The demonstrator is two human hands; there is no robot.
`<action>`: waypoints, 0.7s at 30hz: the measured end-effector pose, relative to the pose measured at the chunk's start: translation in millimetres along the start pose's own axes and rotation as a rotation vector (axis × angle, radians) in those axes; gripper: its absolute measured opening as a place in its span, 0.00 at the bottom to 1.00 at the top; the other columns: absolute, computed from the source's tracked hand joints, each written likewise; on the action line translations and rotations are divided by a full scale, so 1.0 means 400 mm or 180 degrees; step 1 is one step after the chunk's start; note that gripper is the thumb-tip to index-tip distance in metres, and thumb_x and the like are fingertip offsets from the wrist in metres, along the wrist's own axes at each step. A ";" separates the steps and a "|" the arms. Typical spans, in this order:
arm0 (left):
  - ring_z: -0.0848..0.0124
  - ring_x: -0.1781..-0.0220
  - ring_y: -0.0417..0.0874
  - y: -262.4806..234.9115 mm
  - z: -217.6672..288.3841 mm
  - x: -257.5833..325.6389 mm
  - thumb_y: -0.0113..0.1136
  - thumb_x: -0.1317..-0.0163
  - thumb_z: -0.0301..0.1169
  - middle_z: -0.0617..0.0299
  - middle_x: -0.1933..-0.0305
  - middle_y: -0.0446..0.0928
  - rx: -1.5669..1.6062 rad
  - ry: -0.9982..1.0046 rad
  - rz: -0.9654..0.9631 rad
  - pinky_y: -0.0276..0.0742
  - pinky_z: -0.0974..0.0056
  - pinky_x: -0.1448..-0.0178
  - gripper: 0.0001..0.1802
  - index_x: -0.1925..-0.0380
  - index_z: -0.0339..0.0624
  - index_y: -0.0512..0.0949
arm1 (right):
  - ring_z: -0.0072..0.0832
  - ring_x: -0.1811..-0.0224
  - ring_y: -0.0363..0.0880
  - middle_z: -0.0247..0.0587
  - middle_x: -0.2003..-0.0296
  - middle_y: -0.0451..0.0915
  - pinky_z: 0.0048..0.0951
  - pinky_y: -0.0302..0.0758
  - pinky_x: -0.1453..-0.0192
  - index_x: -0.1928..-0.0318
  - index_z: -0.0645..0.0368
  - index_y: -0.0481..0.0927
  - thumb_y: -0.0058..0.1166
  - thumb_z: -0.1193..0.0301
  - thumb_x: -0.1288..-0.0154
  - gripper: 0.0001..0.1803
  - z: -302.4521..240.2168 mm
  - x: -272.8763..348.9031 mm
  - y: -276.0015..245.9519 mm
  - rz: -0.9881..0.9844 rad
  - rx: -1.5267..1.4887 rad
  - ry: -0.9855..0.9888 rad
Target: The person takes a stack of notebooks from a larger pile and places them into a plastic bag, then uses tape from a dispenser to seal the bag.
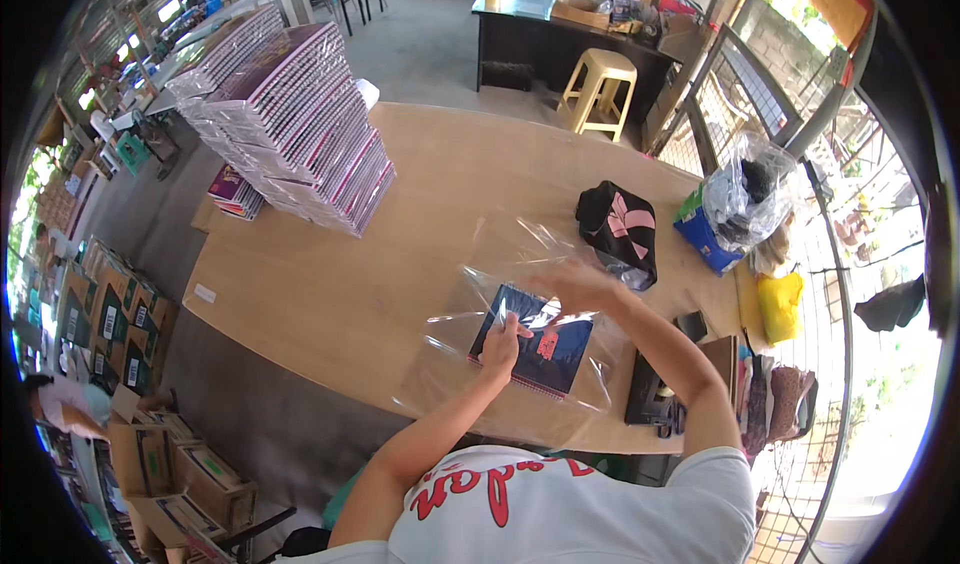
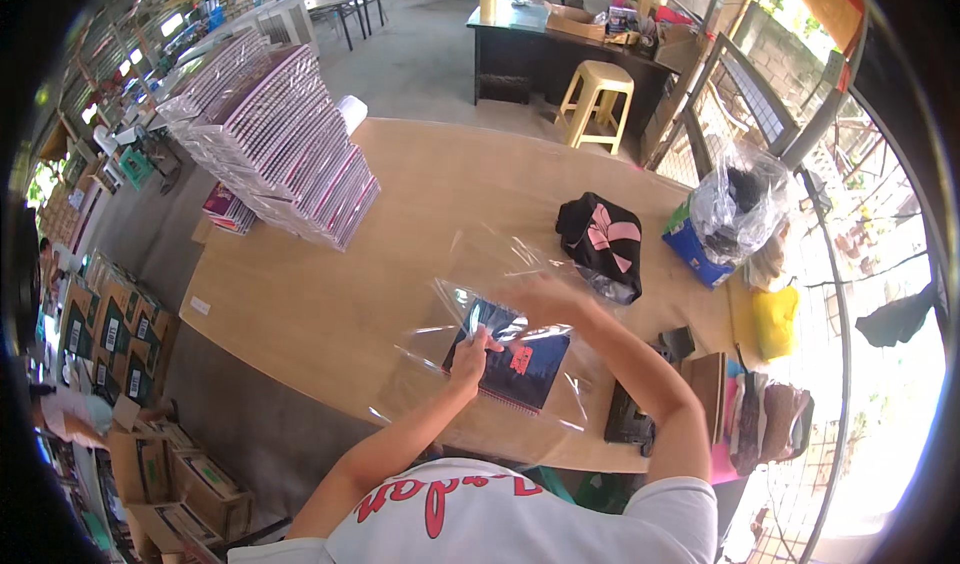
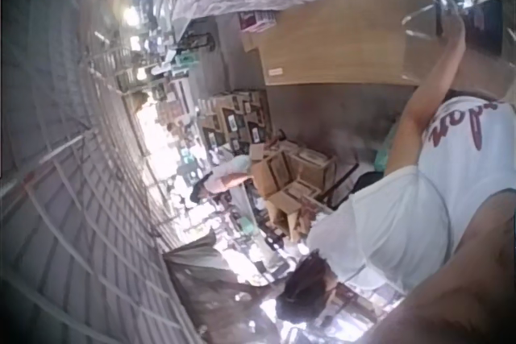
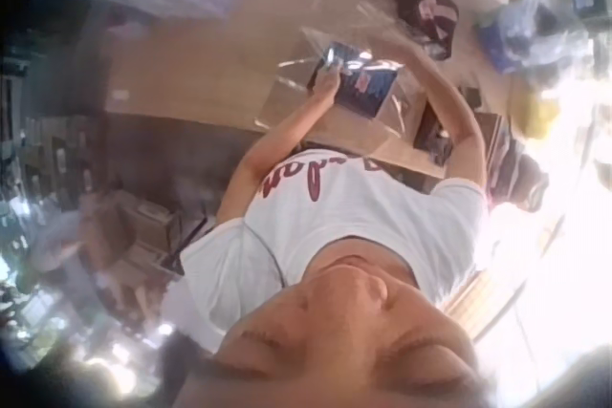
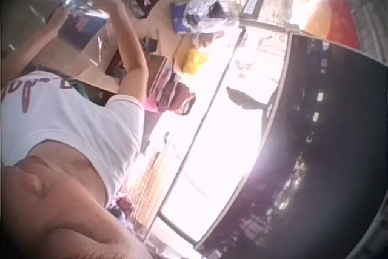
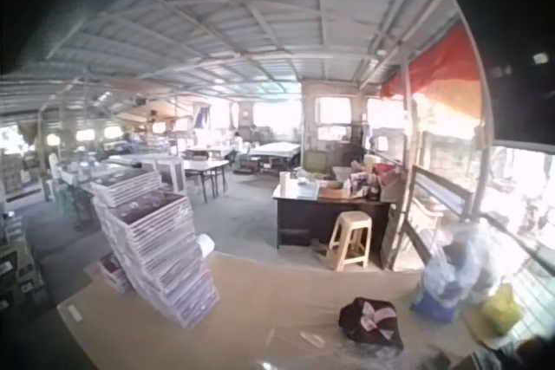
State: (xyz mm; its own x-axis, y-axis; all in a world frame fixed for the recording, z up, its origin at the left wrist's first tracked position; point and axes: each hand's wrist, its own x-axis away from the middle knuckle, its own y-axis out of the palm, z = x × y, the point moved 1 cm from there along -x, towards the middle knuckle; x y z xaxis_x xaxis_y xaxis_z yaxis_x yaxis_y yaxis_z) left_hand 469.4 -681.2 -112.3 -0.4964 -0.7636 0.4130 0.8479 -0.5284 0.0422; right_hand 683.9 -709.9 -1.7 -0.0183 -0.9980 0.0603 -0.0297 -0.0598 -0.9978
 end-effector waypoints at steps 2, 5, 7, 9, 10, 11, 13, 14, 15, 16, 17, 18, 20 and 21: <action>0.73 0.57 0.80 0.009 0.010 -0.002 0.47 0.27 0.57 0.61 0.66 0.86 0.0015 -0.0218 -0.0041 0.66 0.63 0.44 0.31 0.70 0.40 0.84 | 0.42 0.51 0.81 0.39 0.56 0.82 0.52 0.70 0.43 0.53 0.50 0.82 0.68 0.54 0.47 0.23 -0.053 0.123 0.024 -0.0391 0.0319 -0.0461; 0.73 0.54 0.78 0.023 -0.007 -0.018 0.46 0.26 0.55 0.63 0.66 0.85 0.0242 -0.0275 -0.0128 0.65 0.63 0.46 0.32 0.72 0.39 0.84 | 0.39 0.52 0.82 0.40 0.58 0.82 0.46 0.74 0.47 0.56 0.51 0.82 0.59 0.69 0.44 0.13 0.012 0.389 0.051 -0.0144 0.0235 0.1305; 0.73 0.52 0.76 0.012 -0.023 -0.027 0.46 0.26 0.54 0.63 0.64 0.85 0.0030 -0.0193 -0.0071 0.64 0.63 0.46 0.31 0.72 0.39 0.85 | 0.37 0.51 0.80 0.40 0.58 0.81 0.44 0.76 0.50 0.58 0.52 0.83 0.56 0.73 0.44 0.12 -0.017 0.527 -0.012 -0.1086 0.0338 0.1982; 0.72 0.52 0.74 0.009 -0.026 -0.025 0.47 0.26 0.54 0.62 0.61 0.84 -0.0122 -0.0250 -0.0064 0.63 0.63 0.47 0.31 0.74 0.40 0.85 | 0.37 0.51 0.80 0.42 0.56 0.81 0.41 0.78 0.54 0.57 0.53 0.82 0.59 0.70 0.45 0.13 -0.074 0.573 -0.074 -0.1304 0.0048 0.2011; 0.72 0.52 0.74 0.011 -0.017 -0.027 0.47 0.26 0.54 0.63 0.61 0.84 -0.0095 -0.0268 -0.0147 0.63 0.63 0.47 0.31 0.74 0.40 0.85 | 0.36 0.50 0.80 0.44 0.55 0.81 0.40 0.79 0.53 0.55 0.54 0.82 0.62 0.67 0.45 0.16 -0.123 0.549 -0.103 -0.0684 -0.0248 0.1756; 0.72 0.53 0.73 0.011 -0.010 -0.025 0.47 0.27 0.54 0.63 0.62 0.84 -0.0077 -0.0291 -0.0216 0.63 0.63 0.47 0.31 0.74 0.40 0.85 | 0.36 0.49 0.80 0.46 0.53 0.80 0.39 0.79 0.52 0.53 0.54 0.81 0.64 0.65 0.45 0.19 -0.178 0.507 -0.124 -0.0060 -0.0539 0.1480; 0.65 0.51 0.80 0.004 -0.024 -0.035 0.41 0.27 0.59 0.62 0.64 0.87 -0.0011 -0.0193 -0.0272 0.58 0.50 0.34 0.34 0.75 0.47 0.86 | 0.38 0.48 0.80 0.47 0.53 0.80 0.45 0.78 0.48 0.49 0.55 0.80 0.68 0.60 0.49 0.26 -0.305 0.364 -0.154 0.1063 -0.0444 0.0821; 0.65 0.51 0.80 0.009 -0.041 -0.043 0.41 0.27 0.59 0.62 0.64 0.87 0.0107 -0.0280 -0.0397 0.58 0.50 0.33 0.34 0.75 0.47 0.86 | 0.39 0.48 0.79 0.46 0.54 0.80 0.47 0.77 0.47 0.48 0.55 0.80 0.66 0.62 0.47 0.25 -0.338 0.267 -0.126 0.1291 -0.0062 0.0646; 0.65 0.51 0.80 0.007 -0.051 -0.054 0.41 0.27 0.59 0.62 0.64 0.87 0.0219 -0.0362 -0.0505 0.57 0.50 0.33 0.34 0.75 0.46 0.86 | 0.40 0.48 0.79 0.45 0.54 0.80 0.47 0.77 0.46 0.48 0.54 0.80 0.65 0.64 0.46 0.23 -0.323 0.219 -0.063 0.1278 0.0118 0.0637; 0.66 0.51 0.79 0.005 -0.048 -0.062 0.41 0.27 0.59 0.62 0.64 0.87 0.0319 -0.0440 -0.0612 0.57 0.50 0.33 0.34 0.75 0.46 0.86 | 0.41 0.48 0.79 0.44 0.54 0.80 0.47 0.77 0.45 0.48 0.54 0.81 0.63 0.65 0.45 0.22 -0.307 0.173 -0.001 0.1266 0.0291 0.0636; 0.78 0.73 0.64 0.037 -0.003 -0.017 0.49 0.28 0.57 0.65 0.71 0.82 0.0129 -0.0334 -0.0430 0.60 0.69 0.63 0.31 0.74 0.41 0.85 | 0.41 0.48 0.79 0.44 0.53 0.80 0.46 0.77 0.46 0.49 0.55 0.81 0.62 0.66 0.44 0.20 -0.260 0.177 0.079 0.0993 0.0267 0.0903; 0.78 0.73 0.62 0.030 -0.006 -0.020 0.49 0.28 0.57 0.65 0.71 0.82 0.0083 -0.0306 -0.0312 0.59 0.68 0.64 0.32 0.73 0.40 0.84 | 0.41 0.48 0.79 0.44 0.53 0.80 0.44 0.78 0.46 0.49 0.55 0.82 0.61 0.68 0.43 0.19 -0.257 0.154 0.089 0.0753 0.0238 0.0994; 0.76 0.72 0.65 0.006 -0.011 -0.029 0.50 0.29 0.57 0.65 0.71 0.82 -0.0063 -0.0171 -0.0172 0.61 0.67 0.64 0.32 0.72 0.39 0.84 | 0.39 0.51 0.80 0.41 0.55 0.80 0.42 0.79 0.48 0.48 0.53 0.82 0.60 0.71 0.42 0.19 -0.266 0.168 0.101 0.0788 -0.0232 0.1152; 0.75 0.71 0.68 0.006 -0.004 -0.018 0.50 0.29 0.57 0.64 0.71 0.82 -0.0179 -0.0093 -0.0196 0.64 0.66 0.62 0.32 0.72 0.39 0.84 | 0.39 0.53 0.80 0.40 0.56 0.80 0.41 0.80 0.49 0.48 0.52 0.81 0.59 0.72 0.42 0.20 -0.269 0.191 0.115 0.0767 -0.0466 0.1283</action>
State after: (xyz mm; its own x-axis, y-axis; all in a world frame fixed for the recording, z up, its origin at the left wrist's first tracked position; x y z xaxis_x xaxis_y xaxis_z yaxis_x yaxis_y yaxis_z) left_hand 474.8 -677.5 -116.9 -0.5410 -0.7182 0.4376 0.8037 -0.5948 0.0174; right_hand 573.5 -786.7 -40.1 -0.4263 -0.8942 -0.1367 -0.1168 0.2043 -0.9719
